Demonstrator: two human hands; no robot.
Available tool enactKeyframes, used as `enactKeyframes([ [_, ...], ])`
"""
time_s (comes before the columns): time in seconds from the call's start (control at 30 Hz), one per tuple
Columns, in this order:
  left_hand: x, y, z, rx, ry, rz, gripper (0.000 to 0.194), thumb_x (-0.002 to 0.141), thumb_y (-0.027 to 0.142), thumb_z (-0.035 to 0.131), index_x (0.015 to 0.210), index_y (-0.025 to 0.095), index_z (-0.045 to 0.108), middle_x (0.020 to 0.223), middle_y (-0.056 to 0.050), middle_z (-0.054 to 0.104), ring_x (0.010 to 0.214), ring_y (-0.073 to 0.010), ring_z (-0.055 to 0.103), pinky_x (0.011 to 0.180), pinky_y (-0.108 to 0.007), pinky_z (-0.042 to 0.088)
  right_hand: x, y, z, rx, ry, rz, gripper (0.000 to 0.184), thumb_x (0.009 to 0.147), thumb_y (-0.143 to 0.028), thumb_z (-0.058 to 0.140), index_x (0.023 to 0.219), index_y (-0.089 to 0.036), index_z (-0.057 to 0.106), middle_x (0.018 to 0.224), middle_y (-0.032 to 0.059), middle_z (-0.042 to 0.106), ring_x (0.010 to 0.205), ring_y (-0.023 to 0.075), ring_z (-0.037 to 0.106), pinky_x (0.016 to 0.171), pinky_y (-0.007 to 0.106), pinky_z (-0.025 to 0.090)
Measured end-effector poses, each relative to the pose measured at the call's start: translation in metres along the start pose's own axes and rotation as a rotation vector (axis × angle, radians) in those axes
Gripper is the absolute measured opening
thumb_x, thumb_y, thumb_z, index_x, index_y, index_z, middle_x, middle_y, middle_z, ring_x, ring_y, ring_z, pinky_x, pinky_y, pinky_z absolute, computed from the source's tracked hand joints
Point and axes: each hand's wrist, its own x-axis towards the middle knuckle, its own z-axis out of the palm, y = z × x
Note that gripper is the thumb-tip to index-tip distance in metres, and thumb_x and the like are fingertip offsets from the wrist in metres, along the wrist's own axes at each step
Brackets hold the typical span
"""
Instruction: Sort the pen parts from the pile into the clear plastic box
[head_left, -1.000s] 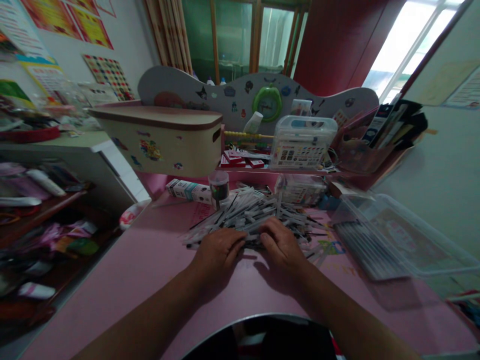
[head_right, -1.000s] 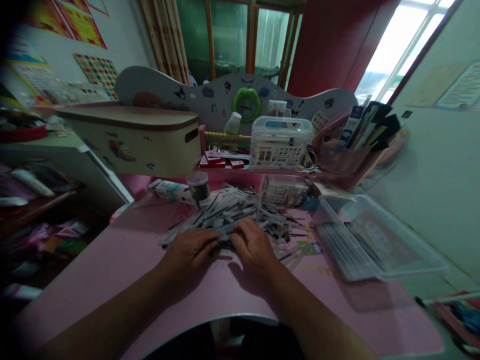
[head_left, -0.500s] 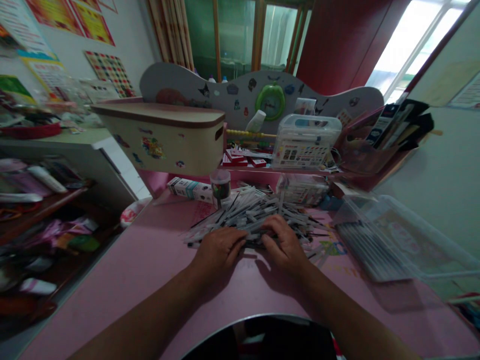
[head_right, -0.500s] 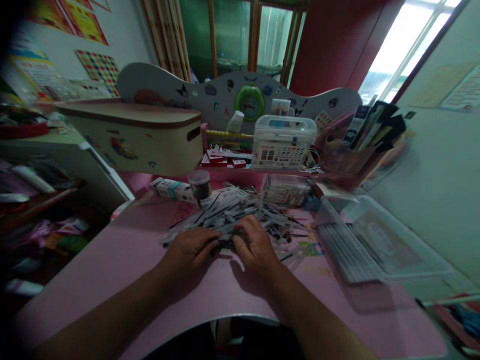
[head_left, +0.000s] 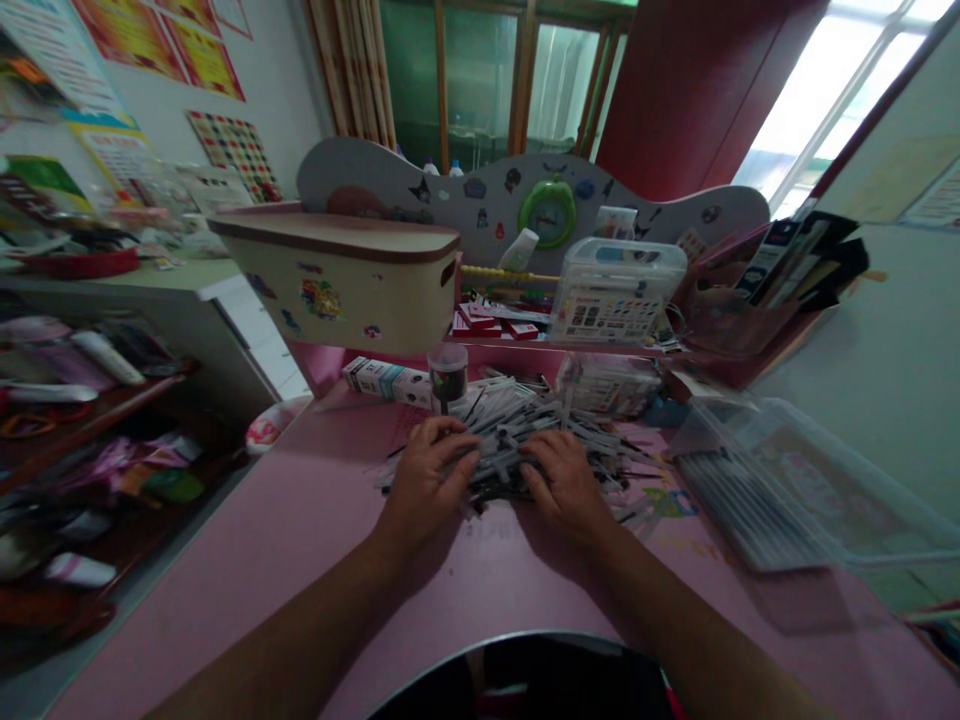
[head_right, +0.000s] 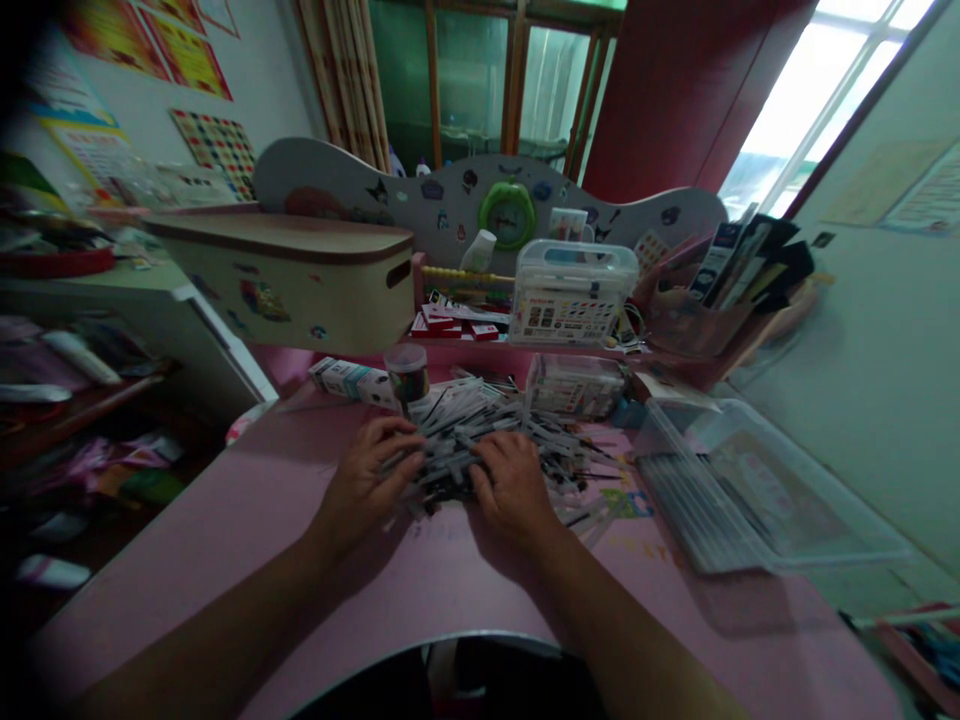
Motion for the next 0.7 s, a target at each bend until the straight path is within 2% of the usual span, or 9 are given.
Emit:
enactKeyframes([
  [0.1, 0.006, -0.001, -0.001, -0.258, 0.082, -0.196, 0.019, 0.086, 0.033, 0.065, 0.095, 0.02, 0.075, 0.099, -0.005, 0.064, 0.096, -0.0213, 0.063, 0.087, -0.036, 0.051, 0.002, -0.001, 0.007, -0.121, -0.058, 0.0, 0.025, 0.092, -0.015, 0.054, 0.112, -0.02, 0.069, 0.115, 0.0115, 0.065, 0.106, 0.0281, 0.049, 0.094, 0.048, 0.037],
  [0.2, 0.008, 0.002, 0.004, -0.592, 0.097, -0.405, 0.026, 0.082, 0.039, 0.069, 0.097, 0.018, 0.07, 0.091, -0.004, 0.067, 0.083, -0.0187, 0.064, 0.074, -0.031, 0.053, 0.003, -0.002, 0.012, -0.209, -0.06, 0.022, 0.025, 0.093, -0.016, 0.055, 0.112, -0.022, 0.071, 0.118, 0.0118, 0.064, 0.106, 0.0287, 0.047, 0.092, 0.047, 0.036],
  [0.27, 0.008, 0.003, 0.007, -0.731, 0.106, -0.483, 0.03, 0.078, 0.039, 0.072, 0.098, 0.018, 0.066, 0.084, -0.001, 0.067, 0.072, -0.015, 0.062, 0.066, -0.027, 0.051, 0.003, -0.002, 0.014, -0.251, -0.068, 0.017, 0.027, 0.093, -0.017, 0.056, 0.114, -0.024, 0.071, 0.118, 0.0123, 0.063, 0.105, 0.0293, 0.046, 0.091, 0.047, 0.035],
  [0.4, 0.008, 0.002, 0.01, -0.798, 0.093, -0.518, 0.048, 0.076, 0.033, 0.073, 0.12, 0.022, 0.056, 0.076, 0.005, 0.063, 0.055, -0.0084, 0.053, 0.053, -0.019, 0.043, 0.004, -0.003, 0.015, -0.283, -0.107, 0.024, 0.027, 0.092, -0.021, 0.06, 0.117, -0.026, 0.071, 0.113, 0.0115, 0.062, 0.104, 0.0292, 0.046, 0.09, 0.047, 0.034],
  [0.53, 0.006, 0.003, 0.008, -0.807, 0.03, -0.539, 0.078, 0.077, 0.031, 0.072, 0.144, 0.029, 0.033, 0.077, 0.007, 0.061, 0.051, -0.0071, 0.051, 0.047, -0.017, 0.039, 0.004, -0.004, 0.017, -0.279, -0.128, 0.033, 0.026, 0.094, -0.023, 0.06, 0.118, -0.025, 0.071, 0.116, 0.0114, 0.063, 0.106, 0.0299, 0.046, 0.093, 0.048, 0.034],
  [0.6, 0.005, 0.005, 0.008, -0.826, 0.014, -0.544, 0.082, 0.076, 0.032, 0.073, 0.147, 0.03, 0.03, 0.078, 0.007, 0.06, 0.051, -0.0071, 0.051, 0.046, -0.017, 0.04, 0.004, -0.003, 0.017, -0.263, -0.126, 0.025, 0.028, 0.094, -0.022, 0.059, 0.12, -0.023, 0.07, 0.117, 0.0118, 0.064, 0.108, 0.0301, 0.046, 0.094, 0.049, 0.034],
  [0.7, 0.005, 0.006, 0.009, -0.841, -0.004, -0.552, 0.076, 0.076, 0.032, 0.073, 0.142, 0.027, 0.035, 0.079, 0.006, 0.061, 0.051, -0.0065, 0.051, 0.046, -0.016, 0.041, 0.005, -0.002, 0.016, -0.219, -0.116, 0.002, 0.028, 0.093, -0.019, 0.058, 0.119, -0.021, 0.069, 0.116, 0.0118, 0.064, 0.107, 0.0291, 0.047, 0.095, 0.049, 0.034],
])
